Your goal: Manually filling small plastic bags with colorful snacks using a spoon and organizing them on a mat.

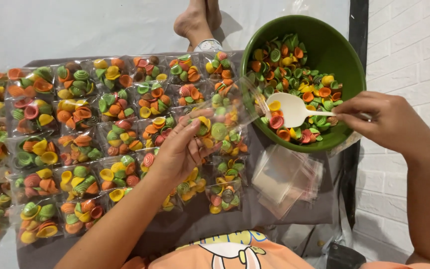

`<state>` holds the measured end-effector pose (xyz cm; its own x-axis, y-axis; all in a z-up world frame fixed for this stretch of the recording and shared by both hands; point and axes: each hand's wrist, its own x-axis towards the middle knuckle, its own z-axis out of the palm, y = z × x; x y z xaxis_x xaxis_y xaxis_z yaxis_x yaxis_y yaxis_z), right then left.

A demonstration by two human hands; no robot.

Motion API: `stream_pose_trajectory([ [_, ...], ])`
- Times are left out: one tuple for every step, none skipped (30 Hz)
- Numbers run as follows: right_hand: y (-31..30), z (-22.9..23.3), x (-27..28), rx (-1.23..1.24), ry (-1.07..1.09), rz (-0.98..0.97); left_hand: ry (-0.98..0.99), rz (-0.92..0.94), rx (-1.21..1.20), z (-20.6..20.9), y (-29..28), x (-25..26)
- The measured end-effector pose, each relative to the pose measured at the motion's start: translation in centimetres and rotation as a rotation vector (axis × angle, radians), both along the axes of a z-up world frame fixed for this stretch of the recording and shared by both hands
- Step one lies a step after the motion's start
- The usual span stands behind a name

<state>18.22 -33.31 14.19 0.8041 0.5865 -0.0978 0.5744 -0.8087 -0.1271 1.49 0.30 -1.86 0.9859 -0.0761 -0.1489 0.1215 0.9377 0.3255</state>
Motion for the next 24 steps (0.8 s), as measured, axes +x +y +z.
stream_pose_trajectory([
  [-0.1, 0.1, 0.0, 0.013, 0.006, -0.023, 0.027, 0.002, -0.010, -0.1, -0.1, 0.1],
  [-0.2, 0.3, 0.1, 0.024, 0.015, -0.044, 0.057, 0.005, -0.021, -0.2, -0.1, 0.0],
  [-0.2, 0.7, 0.1, 0.023, 0.016, -0.040, 0.058, 0.009, -0.023, -0.3, -0.2, 0.0],
  [-0.3, 1.1, 0.1, 0.025, 0.004, -0.039, 0.077, 0.006, 0.005, -0.5, -0.3, 0.1],
  [-0.5, 1.5, 0.1, 0.026, -0.007, -0.038, 0.097, 0.003, 0.034, -0.6, -0.4, 0.1],
  [-1.0, 1.6, 0.5, 0.025, -0.008, -0.039, 0.097, 0.003, 0.032, -0.8, -0.4, 0.1],
  [-1.6, 1.7, 0.9, 0.028, -0.055, -0.001, 0.092, 0.004, 0.031, -1.0, -0.5, 0.0],
  [-2.1, 1.8, 1.2, 0.032, -0.103, 0.035, 0.085, 0.004, 0.030, -1.3, -0.6, 0.1],
  [-2.0, 2.2, 1.3, 0.031, -0.104, 0.034, 0.083, 0.002, 0.029, -1.0, -0.6, 0.1],
  [-1.8, 2.6, 1.4, 0.062, -0.083, 0.030, 0.103, -0.003, 0.036, -0.8, -0.6, 0.0],
  [-1.7, 3.0, 1.5, 0.094, -0.061, 0.025, 0.122, -0.008, 0.043, -0.5, -0.6, 0.0],
  [-1.3, 3.4, 1.5, 0.093, -0.062, 0.026, 0.121, -0.007, 0.042, -0.6, -0.7, 0.0],
  [-0.9, 3.8, 1.4, 0.115, -0.068, 0.038, 0.111, -0.009, 0.031, -0.8, -0.8, 0.0],
  [-0.5, 4.1, 1.3, 0.137, -0.075, 0.050, 0.100, -0.011, 0.021, -0.9, -0.9, 0.1],
  [0.2, 4.5, 1.0, 0.136, -0.076, 0.050, 0.099, -0.011, 0.020, -0.7, -0.9, 0.0],
  [1.1, 4.9, 0.7, 0.090, -0.126, 0.103, 0.097, -0.020, 0.061, -0.5, -1.0, 0.0],
  [1.9, 5.3, 0.4, 0.044, -0.175, 0.156, 0.095, -0.029, 0.101, -0.3, -1.0, -0.1],
  [2.6, 5.5, -0.2, 0.044, -0.173, 0.160, 0.097, -0.025, 0.100, -0.3, -1.0, -0.1],
  [3.4, 5.7, -0.8, -0.069, -0.258, 0.214, 0.084, -0.028, 0.079, -0.3, -1.0, -0.1],
  [4.1, 5.9, -1.4, -0.181, -0.343, 0.268, 0.070, -0.031, 0.058, -0.3, -1.0, -0.1],
  [5.0, 6.2, -2.6, -0.180, -0.342, 0.272, 0.072, -0.026, 0.058, -0.4, -1.0, -0.1],
  [5.9, 6.5, -3.9, -0.227, -0.460, 0.315, 0.063, -0.031, 0.058, -0.4, -1.0, -0.1],
  [6.9, 6.8, -5.2, -0.273, -0.578, 0.357, 0.054, -0.036, 0.059, -0.5, -1.0, -0.1],
  [7.0, 6.8, -5.8, -0.273, -0.578, 0.362, 0.056, -0.031, 0.057, -0.3, -1.0, -0.1],
])
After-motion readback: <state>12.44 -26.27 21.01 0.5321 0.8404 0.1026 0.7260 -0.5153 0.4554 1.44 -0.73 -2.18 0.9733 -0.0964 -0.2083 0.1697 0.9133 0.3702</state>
